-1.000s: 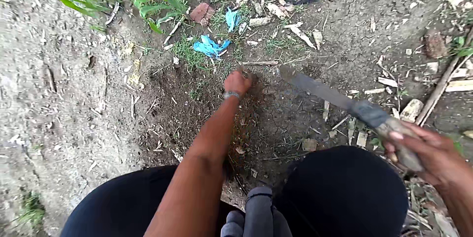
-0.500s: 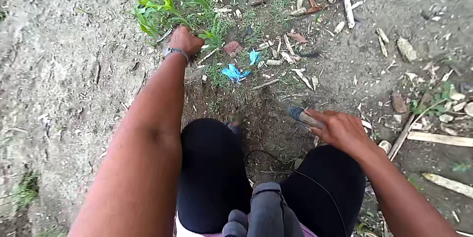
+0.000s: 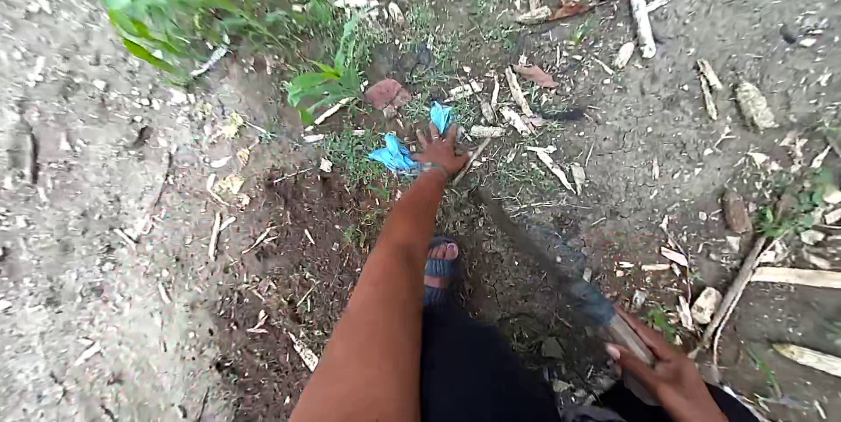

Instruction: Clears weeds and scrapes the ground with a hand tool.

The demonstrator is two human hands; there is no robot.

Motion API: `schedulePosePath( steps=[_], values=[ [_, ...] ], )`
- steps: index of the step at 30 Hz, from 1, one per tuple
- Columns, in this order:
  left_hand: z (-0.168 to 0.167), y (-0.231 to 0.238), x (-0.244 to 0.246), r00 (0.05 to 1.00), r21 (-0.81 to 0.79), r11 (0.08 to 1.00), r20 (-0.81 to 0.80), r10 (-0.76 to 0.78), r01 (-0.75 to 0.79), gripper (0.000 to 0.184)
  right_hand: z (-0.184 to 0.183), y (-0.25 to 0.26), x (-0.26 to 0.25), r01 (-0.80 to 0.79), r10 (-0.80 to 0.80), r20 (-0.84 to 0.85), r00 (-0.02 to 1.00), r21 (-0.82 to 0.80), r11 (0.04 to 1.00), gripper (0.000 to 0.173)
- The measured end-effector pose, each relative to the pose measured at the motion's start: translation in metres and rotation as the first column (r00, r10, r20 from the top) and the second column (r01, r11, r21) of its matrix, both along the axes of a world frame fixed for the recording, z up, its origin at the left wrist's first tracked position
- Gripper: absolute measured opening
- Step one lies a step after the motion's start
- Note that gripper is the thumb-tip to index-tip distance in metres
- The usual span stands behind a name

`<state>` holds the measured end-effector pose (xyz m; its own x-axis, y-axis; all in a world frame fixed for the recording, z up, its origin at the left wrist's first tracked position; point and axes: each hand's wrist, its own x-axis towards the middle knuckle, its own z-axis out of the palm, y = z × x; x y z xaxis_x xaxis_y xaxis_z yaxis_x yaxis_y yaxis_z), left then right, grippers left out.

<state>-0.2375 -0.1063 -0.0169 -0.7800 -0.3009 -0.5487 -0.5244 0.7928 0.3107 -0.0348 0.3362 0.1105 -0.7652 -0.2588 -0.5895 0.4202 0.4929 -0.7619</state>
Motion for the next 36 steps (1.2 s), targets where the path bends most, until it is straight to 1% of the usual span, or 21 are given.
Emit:
schedulePosePath(
  steps=[2, 3, 6, 7, 8, 10, 12, 14, 16, 18, 19, 21, 23, 24, 26, 28, 29, 30, 32, 34, 36],
  values=[
    [-0.019, 0.009, 0.026, 0.992, -0.100, 0.992, -0.094, -0.083, 0.074, 0.071, 0.003, 0.009, 0.012, 0.245, -0.227, 0.178, 0.958, -0.087, 0.966, 0.058],
    [-0.022, 0.004, 0.044, 0.974, -0.127, 0.982, -0.162, -0.158, 0.139, 0.061, 0.005, 0.015, 0.011, 0.310, -0.279, 0.231, 0.932, -0.108, 0.945, 0.052],
    [-0.013, -0.029, 0.095, 0.910, -0.131, 0.933, -0.210, -0.358, 0.336, 0.047, 0.010, 0.038, 0.005, 0.338, -0.287, 0.268, 0.920, -0.166, 0.927, 0.042],
    [-0.010, -0.043, 0.113, 0.903, -0.152, 0.920, -0.188, -0.386, 0.362, 0.046, 0.013, 0.044, 0.003, 0.328, -0.270, 0.270, 0.924, -0.198, 0.924, 0.040],
    [-0.012, -0.060, 0.132, 0.917, -0.169, 0.929, -0.175, -0.358, 0.330, 0.045, 0.016, 0.050, -0.001, 0.316, -0.246, 0.283, 0.927, -0.235, 0.919, 0.038],
    [-0.018, -0.096, 0.176, 0.977, -0.211, 0.973, -0.169, -0.130, 0.093, 0.040, 0.024, 0.058, -0.007, 0.299, -0.196, 0.328, 0.924, -0.301, 0.906, 0.036],
    [-0.013, -0.130, 0.225, 0.972, -0.263, 0.936, -0.092, 0.218, -0.235, 0.043, 0.030, 0.058, -0.014, 0.281, -0.144, 0.371, 0.917, -0.347, 0.895, 0.034],
    [0.001, -0.150, 0.275, 0.857, -0.366, 0.798, 0.000, 0.515, -0.479, 0.044, 0.029, 0.047, -0.025, 0.259, -0.103, 0.407, 0.907, -0.348, 0.901, 0.033],
    [0.012, -0.155, 0.323, 0.657, -0.431, 0.636, 0.122, 0.744, -0.641, 0.056, 0.011, 0.020, -0.039, 0.222, -0.074, 0.418, 0.905, -0.318, 0.922, 0.035],
    [0.019, -0.150, 0.348, 0.467, -0.443, 0.480, 0.147, 0.872, -0.757, 0.079, -0.021, -0.033, -0.054, 0.179, -0.074, 0.388, 0.918, -0.241, 0.954, 0.046],
    [0.020, -0.143, 0.347, 0.442, -0.424, 0.457, 0.139, 0.886, -0.782, 0.081, -0.035, -0.069, -0.061, 0.153, -0.071, 0.377, 0.924, -0.194, 0.969, 0.049],
    [0.021, -0.128, 0.322, 0.508, -0.311, 0.510, 0.093, 0.856, -0.802, 0.073, -0.058, -0.139, -0.071, 0.122, -0.053, 0.356, 0.933, -0.174, 0.977, 0.048],
    [0.023, -0.116, 0.277, 0.635, -0.134, 0.626, -0.038, 0.771, -0.768, 0.056, -0.072, -0.181, -0.073, 0.092, -0.033, 0.264, 0.964, -0.215, 0.972, 0.049],
    [0.022, -0.112, 0.255, 0.701, -0.063, 0.699, -0.119, 0.703, -0.712, 0.048, -0.072, -0.187, -0.070, 0.040, 0.001, 0.182, 0.983, -0.221, 0.974, 0.052],
    [0.016, -0.102, 0.211, 0.819, 0.020, 0.846, -0.241, 0.521, -0.533, 0.037, -0.066, -0.175, -0.062, -0.155, 0.150, -0.048, 0.988, -0.126, 0.980, 0.059],
    [0.017, -0.087, 0.170, 0.925, -0.005, 0.946, -0.210, 0.316, -0.324, 0.045, -0.052, -0.148, -0.062, -0.274, 0.269, -0.164, 0.949, -0.006, 0.962, 0.065],
    [0.014, -0.078, 0.159, 0.959, -0.055, 0.965, -0.140, 0.246, -0.255, 0.050, -0.044, -0.131, -0.059, -0.254, 0.251, -0.145, 0.957, 0.000, 0.967, 0.065],
    [0.007, -0.071, 0.155, 0.980, -0.122, 0.973, -0.056, 0.192, -0.198, 0.051, -0.038, -0.112, -0.055, -0.180, 0.177, -0.077, 0.981, -0.037, 0.983, 0.064],
    [-0.006, -0.064, 0.154, 0.988, -0.222, 0.967, 0.067, 0.143, -0.125, 0.051, -0.029, -0.071, -0.048, 0.035, -0.009, 0.156, 0.988, -0.162, 0.986, 0.057],
    [-0.008, -0.064, 0.154, 0.984, -0.249, 0.964, 0.126, 0.127, -0.092, 0.050, -0.027, -0.043, -0.041, 0.187, -0.105, 0.341, 0.934, -0.218, 0.958, 0.045],
    [-0.006, -0.069, 0.153, 0.981, -0.220, 0.970, 0.139, 0.134, -0.102, 0.047, -0.036, -0.052, -0.036, 0.240, -0.126, 0.438, 0.890, -0.215, 0.947, 0.042]
  ],
)
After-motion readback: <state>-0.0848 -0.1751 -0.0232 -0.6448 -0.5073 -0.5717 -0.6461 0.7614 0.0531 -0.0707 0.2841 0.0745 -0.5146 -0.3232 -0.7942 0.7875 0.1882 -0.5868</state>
